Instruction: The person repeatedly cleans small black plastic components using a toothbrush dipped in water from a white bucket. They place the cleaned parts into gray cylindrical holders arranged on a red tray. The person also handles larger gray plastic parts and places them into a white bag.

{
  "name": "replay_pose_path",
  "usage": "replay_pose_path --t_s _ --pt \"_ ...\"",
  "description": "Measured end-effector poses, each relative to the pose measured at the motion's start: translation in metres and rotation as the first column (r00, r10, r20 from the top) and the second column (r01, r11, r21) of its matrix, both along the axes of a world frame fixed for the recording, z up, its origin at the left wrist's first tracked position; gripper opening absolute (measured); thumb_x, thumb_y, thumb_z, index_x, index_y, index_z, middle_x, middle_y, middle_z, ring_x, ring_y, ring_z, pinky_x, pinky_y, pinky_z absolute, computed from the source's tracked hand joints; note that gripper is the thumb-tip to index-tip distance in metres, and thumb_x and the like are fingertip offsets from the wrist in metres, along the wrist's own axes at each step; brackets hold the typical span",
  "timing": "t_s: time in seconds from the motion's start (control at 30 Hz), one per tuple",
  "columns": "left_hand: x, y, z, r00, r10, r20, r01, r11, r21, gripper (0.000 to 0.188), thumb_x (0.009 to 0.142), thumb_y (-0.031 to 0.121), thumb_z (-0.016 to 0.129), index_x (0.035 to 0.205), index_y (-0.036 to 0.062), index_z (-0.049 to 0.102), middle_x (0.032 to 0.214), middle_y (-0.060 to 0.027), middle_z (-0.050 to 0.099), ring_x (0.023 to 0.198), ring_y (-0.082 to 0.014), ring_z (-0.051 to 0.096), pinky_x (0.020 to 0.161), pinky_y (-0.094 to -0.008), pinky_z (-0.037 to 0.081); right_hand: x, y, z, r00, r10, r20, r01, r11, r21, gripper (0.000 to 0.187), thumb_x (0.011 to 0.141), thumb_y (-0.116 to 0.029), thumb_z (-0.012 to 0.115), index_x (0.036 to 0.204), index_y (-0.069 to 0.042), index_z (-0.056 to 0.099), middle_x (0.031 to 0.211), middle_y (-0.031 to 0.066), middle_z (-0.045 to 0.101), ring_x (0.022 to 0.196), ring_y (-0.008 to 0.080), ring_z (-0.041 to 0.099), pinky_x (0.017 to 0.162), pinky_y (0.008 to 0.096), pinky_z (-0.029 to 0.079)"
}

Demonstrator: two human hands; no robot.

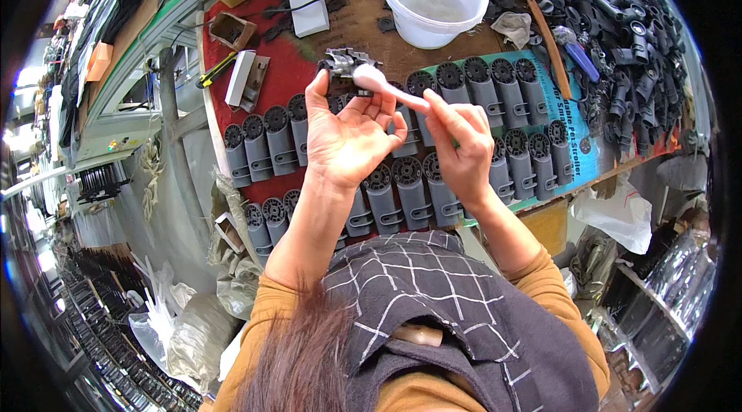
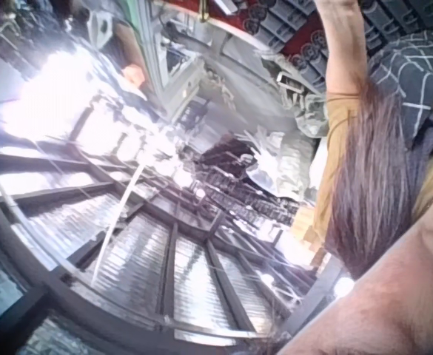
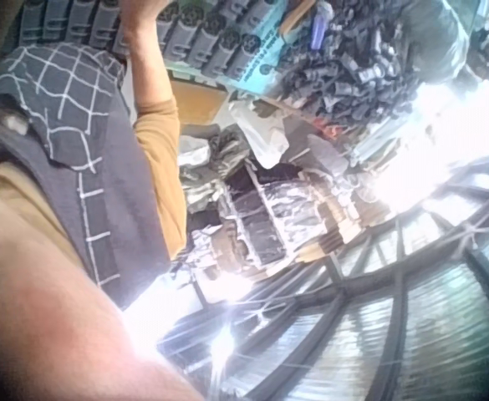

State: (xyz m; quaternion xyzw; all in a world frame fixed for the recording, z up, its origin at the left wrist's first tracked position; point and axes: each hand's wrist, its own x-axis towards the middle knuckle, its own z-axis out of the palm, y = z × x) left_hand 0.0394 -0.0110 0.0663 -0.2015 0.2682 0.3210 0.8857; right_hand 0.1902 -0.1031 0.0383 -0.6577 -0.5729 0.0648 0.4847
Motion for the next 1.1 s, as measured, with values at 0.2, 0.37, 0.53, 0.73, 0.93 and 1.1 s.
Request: replay_pose_path --t_s 0.2,0.37,0.53,0.73,0.93,1.1 --pt "-0.004 0.000 -0.002 0.998 -0.024 -0.056 0.029 0.995 0.092 0.061 0.073 0.050 0.071 0.109 0.0029 0.059 0.114 -0.0067 0.060 0.111 -0.0193 0.052 0.090 -0.0499 0.037 0.015 0.001 -0.002 0.954 0.057 0.294 -0.060 0.998 -0.001 0.037 0.076 -0.005 0.071 0.112 -0.012 0.069 0.080 0.0032 0.057 0.074 0.0196 0.052 0.068 0.0310 0.043" --pt "-0.005 -0.001 -0.002 0.995 -0.093 -0.022 0.095 0.987 0.130 0.059 0.074 0.052 0.070 0.103 0.0016 0.061 0.115 -0.0075 0.060 0.113 -0.0222 0.049 0.093 -0.0508 0.036 0.029 -0.007 -0.005 0.956 0.080 0.282 -0.074 0.997 -0.034 0.037 0.077 -0.008 0.071 0.113 -0.012 0.069 0.079 0.0027 0.057 0.073 0.0192 0.053 0.067 0.0315 0.043" --pt "-0.012 -0.006 0.001 0.999 -0.026 -0.024 0.028 0.996 0.086 0.063 0.073 0.053 0.071 0.105 -0.0004 0.061 0.116 -0.0091 0.058 0.112 -0.0247 0.049 0.094 -0.0493 0.036 0.037 -0.011 0.000 0.985 0.071 0.157 -0.065 0.997 -0.041 0.037 0.077 -0.006 0.071 0.114 -0.011 0.068 0.075 0.0042 0.058 0.070 0.0203 0.054 0.064 0.0309 0.044" --pt "-0.032 -0.029 -0.028 0.998 0.046 -0.031 -0.043 0.994 0.100 0.058 0.074 0.051 0.071 0.106 0.0023 0.062 0.111 -0.0064 0.061 0.111 -0.0225 0.051 0.093 -0.0448 0.038 0.047 -0.002 -0.005 0.944 0.212 0.254 -0.207 0.977 -0.045 0.034 0.077 -0.005 0.071 0.111 -0.010 0.069 0.075 0.0048 0.060 0.069 0.0202 0.054 0.064 0.0333 0.044" --pt "-0.091 -0.110 -0.044 0.786 0.233 -0.572 0.114 0.855 0.506 0.041 0.089 0.028 0.061 0.119 0.0010 0.055 0.115 -0.0111 0.062 0.111 -0.0253 0.058 0.097 -0.0332 0.049 0.137 0.106 -0.020 0.738 0.033 0.674 0.122 0.976 -0.180 0.032 0.086 -0.011 0.058 0.118 -0.004 0.062 0.091 0.0150 0.062 0.090 0.0317 0.059 0.079 0.0410 0.048" --pt "-0.110 -0.142 -0.048 0.714 0.275 -0.644 0.200 0.801 0.564 0.060 0.073 0.028 0.076 0.121 0.0006 0.052 0.114 -0.0091 0.061 0.107 -0.0209 0.060 0.094 -0.0296 0.048 0.106 0.123 -0.011 0.741 0.082 0.667 -0.052 0.997 -0.065 0.025 0.084 -0.019 0.064 0.106 -0.008 0.067 0.099 0.0139 0.065 0.093 0.0288 0.060 0.081 0.0398 0.048"
